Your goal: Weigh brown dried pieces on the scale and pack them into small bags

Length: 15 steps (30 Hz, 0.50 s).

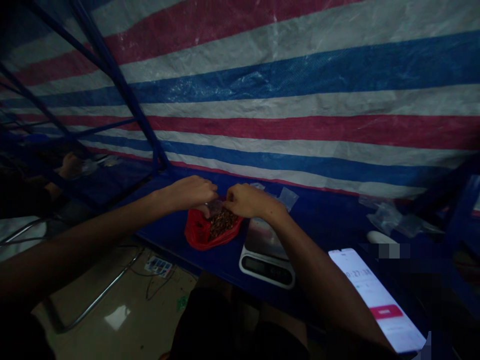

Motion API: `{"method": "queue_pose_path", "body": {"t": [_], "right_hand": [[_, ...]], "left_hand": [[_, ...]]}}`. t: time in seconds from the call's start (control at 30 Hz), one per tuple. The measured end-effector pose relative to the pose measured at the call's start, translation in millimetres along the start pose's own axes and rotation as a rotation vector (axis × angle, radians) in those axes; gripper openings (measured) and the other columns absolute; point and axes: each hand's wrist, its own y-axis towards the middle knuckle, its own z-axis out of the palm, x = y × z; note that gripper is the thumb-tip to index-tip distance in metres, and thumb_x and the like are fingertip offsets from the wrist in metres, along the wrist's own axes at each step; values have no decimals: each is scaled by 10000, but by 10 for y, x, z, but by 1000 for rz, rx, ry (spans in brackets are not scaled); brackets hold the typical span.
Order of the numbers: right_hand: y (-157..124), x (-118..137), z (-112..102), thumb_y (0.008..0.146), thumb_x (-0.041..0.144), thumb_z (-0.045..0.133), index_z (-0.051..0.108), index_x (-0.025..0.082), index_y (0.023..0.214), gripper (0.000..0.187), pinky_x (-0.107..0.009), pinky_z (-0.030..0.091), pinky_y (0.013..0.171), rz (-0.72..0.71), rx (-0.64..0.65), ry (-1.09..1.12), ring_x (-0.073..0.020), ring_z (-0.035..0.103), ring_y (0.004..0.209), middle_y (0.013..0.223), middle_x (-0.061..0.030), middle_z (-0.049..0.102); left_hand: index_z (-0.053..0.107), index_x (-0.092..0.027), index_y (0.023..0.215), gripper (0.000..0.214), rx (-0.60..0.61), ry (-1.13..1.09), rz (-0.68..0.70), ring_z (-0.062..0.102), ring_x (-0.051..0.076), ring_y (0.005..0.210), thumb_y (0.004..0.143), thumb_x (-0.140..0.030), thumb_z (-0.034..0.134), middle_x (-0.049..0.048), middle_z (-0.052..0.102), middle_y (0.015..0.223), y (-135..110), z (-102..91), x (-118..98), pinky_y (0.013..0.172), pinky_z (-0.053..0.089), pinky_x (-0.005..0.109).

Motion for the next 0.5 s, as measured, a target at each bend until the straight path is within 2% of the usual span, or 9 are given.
{"method": "queue_pose_path", "body": {"t": [0.1, 0.2, 0.37, 0.5], "right_hand": [[-4, 11, 11, 899, 245, 573, 732, 172, 880, 176, -258, 351, 554, -7, 24, -37, -152, 640, 670, 822, -59, 758], [7, 9, 38, 886, 217, 582, 727, 167, 985, 183, -248, 374, 568, -9, 38, -45, -164, 678, 727, 902, -77, 774], [42, 32, 84, 885, 323, 653, 671, 176, 1243, 387, -267, 433, 636, -11, -76, -76, -232, 724, 901, 1046, -106, 780], [68, 53, 95, 913, 257, 593, 747, 213, 1114, 257, -282, 461, 676, 16, -60, -116, -241, 730, 950, 1070, -91, 788]], "left_hand": [[774, -178, 849, 196, -37, -28, 16, 709, 261, 921, 807, -361, 829, 97, 749, 913, 8, 16, 27, 780, 483, 327], [780, -188, 909, 211, -68, 40, 57, 708, 269, 948, 814, -370, 824, 95, 749, 942, 11, 53, 64, 792, 487, 329], [742, -171, 985, 326, -78, 70, 53, 726, 278, 886, 765, -379, 862, 103, 744, 956, -1, 82, 102, 726, 509, 325], [700, -203, 1073, 327, -101, -41, 27, 734, 266, 849, 774, -211, 833, 80, 735, 996, -26, 140, 141, 699, 520, 319]]}}
